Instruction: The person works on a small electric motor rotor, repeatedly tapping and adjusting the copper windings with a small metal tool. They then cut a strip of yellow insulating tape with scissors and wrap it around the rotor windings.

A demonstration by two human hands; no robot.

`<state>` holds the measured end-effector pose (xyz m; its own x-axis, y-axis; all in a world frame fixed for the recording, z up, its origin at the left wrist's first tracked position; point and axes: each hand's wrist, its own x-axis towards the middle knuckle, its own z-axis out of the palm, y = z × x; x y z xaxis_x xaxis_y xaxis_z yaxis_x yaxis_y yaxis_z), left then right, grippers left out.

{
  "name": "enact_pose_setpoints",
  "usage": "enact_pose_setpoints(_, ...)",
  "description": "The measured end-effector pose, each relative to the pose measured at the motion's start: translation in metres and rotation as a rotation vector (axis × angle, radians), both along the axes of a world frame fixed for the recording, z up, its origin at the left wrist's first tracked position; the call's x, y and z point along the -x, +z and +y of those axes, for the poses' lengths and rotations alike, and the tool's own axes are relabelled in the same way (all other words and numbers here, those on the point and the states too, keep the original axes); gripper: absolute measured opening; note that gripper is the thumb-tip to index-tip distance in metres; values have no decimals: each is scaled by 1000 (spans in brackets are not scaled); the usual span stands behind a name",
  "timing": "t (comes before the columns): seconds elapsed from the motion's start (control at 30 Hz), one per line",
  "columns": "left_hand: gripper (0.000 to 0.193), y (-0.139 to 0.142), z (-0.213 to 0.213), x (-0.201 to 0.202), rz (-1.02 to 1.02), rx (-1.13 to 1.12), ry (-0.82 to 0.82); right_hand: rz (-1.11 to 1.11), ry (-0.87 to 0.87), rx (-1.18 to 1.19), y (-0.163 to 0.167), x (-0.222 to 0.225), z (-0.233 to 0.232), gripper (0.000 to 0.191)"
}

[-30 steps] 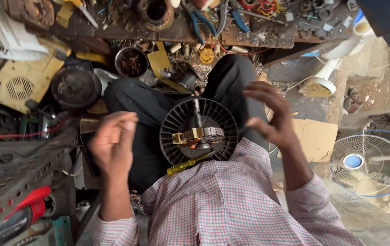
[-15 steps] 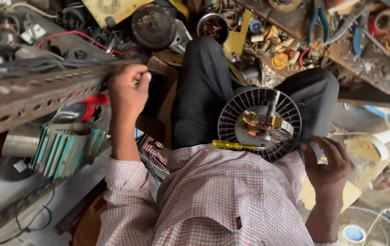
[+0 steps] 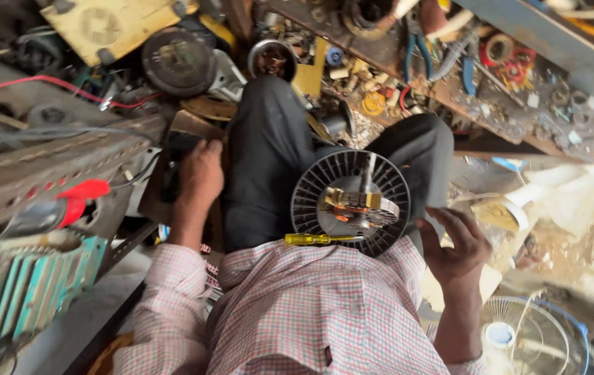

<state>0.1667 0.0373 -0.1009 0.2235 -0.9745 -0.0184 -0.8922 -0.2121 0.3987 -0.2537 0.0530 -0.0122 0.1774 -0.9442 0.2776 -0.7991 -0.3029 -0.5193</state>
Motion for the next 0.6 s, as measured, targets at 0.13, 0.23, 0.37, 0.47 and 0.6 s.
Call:
enact_pose_setpoints(0.13, 24, 26, -30, 12, 388, 179, 95, -16, 35, 15, 3, -3, -20, 28)
enact_pose_setpoints(0.23, 22, 37, -70, 38, 504, 238, 5, -87, 80, -7, 8, -13, -46, 31)
enact_pose_setpoints(0.37, 21, 21, -140, 83, 443, 163, -292, -201, 180, -180, 7, -51, -87, 47)
enact_pose_setpoints(0.47, 22, -12, -192, 107, 69, -200, -437, -174, 281, -217, 1, -89, -111, 61)
enact_pose_setpoints(0.6, 23, -54, -236, 116, 79, -485, -396, -51, 282, -728, -2, -113, -131, 63)
